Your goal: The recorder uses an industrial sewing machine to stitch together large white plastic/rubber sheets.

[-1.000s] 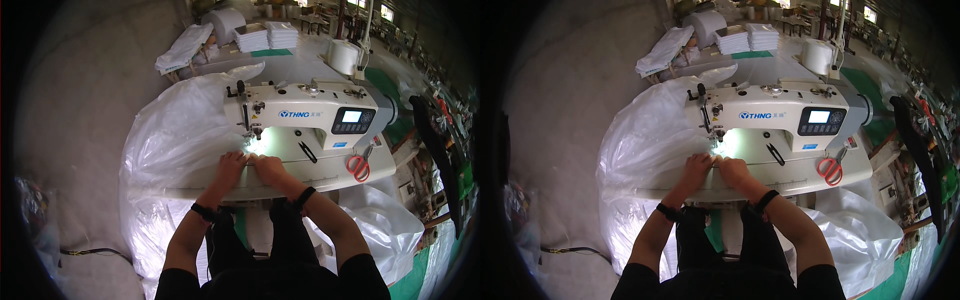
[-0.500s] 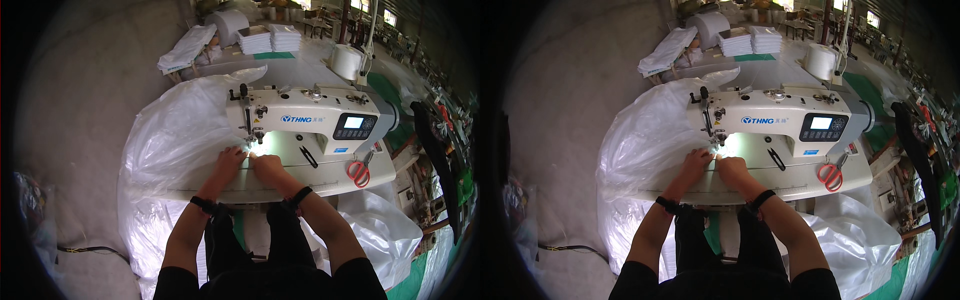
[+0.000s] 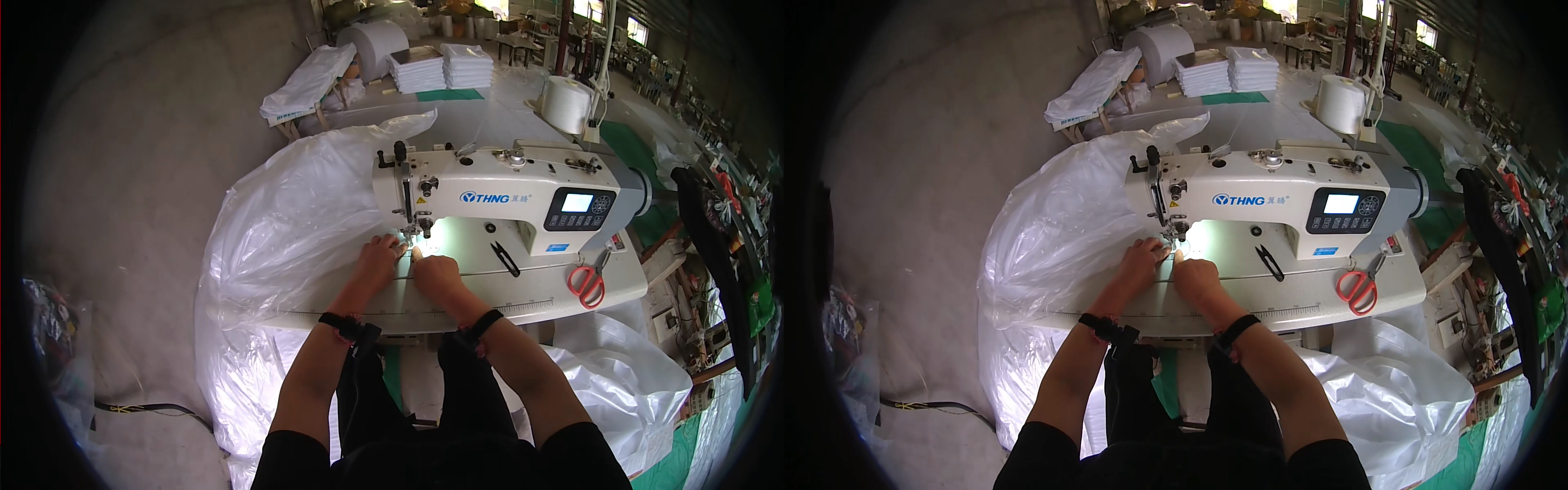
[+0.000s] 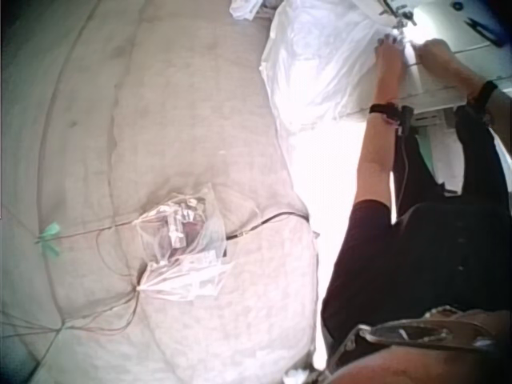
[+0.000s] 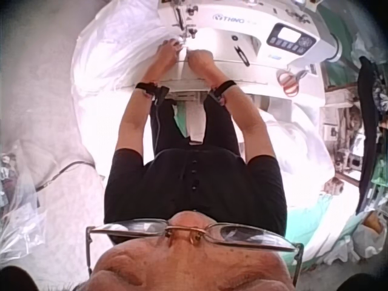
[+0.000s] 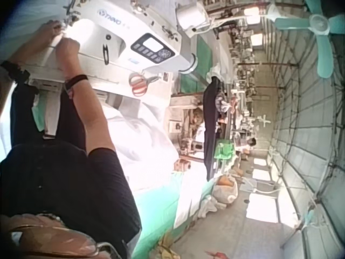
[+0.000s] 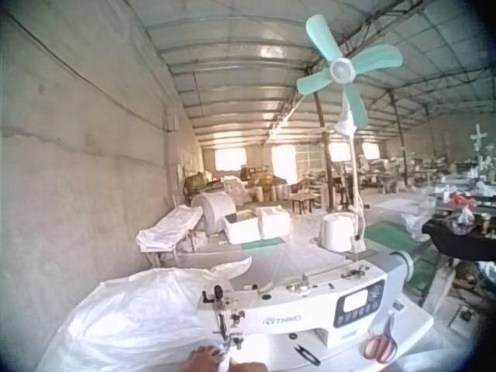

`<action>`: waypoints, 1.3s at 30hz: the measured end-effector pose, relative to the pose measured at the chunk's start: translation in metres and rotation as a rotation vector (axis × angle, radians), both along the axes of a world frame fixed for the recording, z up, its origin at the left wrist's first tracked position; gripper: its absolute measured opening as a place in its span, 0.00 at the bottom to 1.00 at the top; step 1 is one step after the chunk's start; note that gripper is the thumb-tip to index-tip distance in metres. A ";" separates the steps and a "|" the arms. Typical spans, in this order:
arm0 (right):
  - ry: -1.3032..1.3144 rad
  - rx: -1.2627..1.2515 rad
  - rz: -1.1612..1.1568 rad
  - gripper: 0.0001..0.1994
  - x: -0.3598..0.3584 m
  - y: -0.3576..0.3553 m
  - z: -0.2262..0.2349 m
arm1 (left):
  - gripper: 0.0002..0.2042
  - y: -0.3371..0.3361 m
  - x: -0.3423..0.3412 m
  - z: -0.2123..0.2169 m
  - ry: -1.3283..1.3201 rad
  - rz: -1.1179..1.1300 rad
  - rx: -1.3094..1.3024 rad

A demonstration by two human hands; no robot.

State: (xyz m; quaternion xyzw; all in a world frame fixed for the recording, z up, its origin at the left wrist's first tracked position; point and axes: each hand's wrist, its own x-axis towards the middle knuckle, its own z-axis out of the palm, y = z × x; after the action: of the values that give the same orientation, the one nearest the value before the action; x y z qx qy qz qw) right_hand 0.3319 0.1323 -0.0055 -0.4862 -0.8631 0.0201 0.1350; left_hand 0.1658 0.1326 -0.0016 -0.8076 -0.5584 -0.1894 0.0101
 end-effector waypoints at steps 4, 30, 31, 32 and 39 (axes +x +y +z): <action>0.002 0.010 -0.002 0.20 -0.002 0.003 0.004 | 0.17 0.006 -0.002 0.008 0.082 0.041 -0.064; 1.593 -1.889 -0.071 0.14 -0.045 -0.210 -0.094 | 0.16 -0.269 -0.016 -0.010 -0.178 -0.102 -0.532; 1.294 -1.536 0.169 0.13 -0.028 -0.207 -0.123 | 0.17 -0.273 -0.010 -0.016 -0.162 -0.168 -0.586; 0.986 -1.167 0.361 0.13 -0.006 -0.196 -0.151 | 0.18 -0.266 -0.003 0.003 -0.180 -0.314 -0.624; 0.693 -1.279 0.114 0.14 0.109 -0.205 -0.045 | 0.22 -0.097 -0.084 0.116 -0.475 0.207 -0.168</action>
State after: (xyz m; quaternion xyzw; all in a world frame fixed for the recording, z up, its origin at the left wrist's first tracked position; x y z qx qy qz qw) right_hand 0.4404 -0.0724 -0.0510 -0.3903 -0.6142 0.6801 0.0888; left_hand 0.0820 0.0361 0.1142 -0.6772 -0.6383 -0.3246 -0.1690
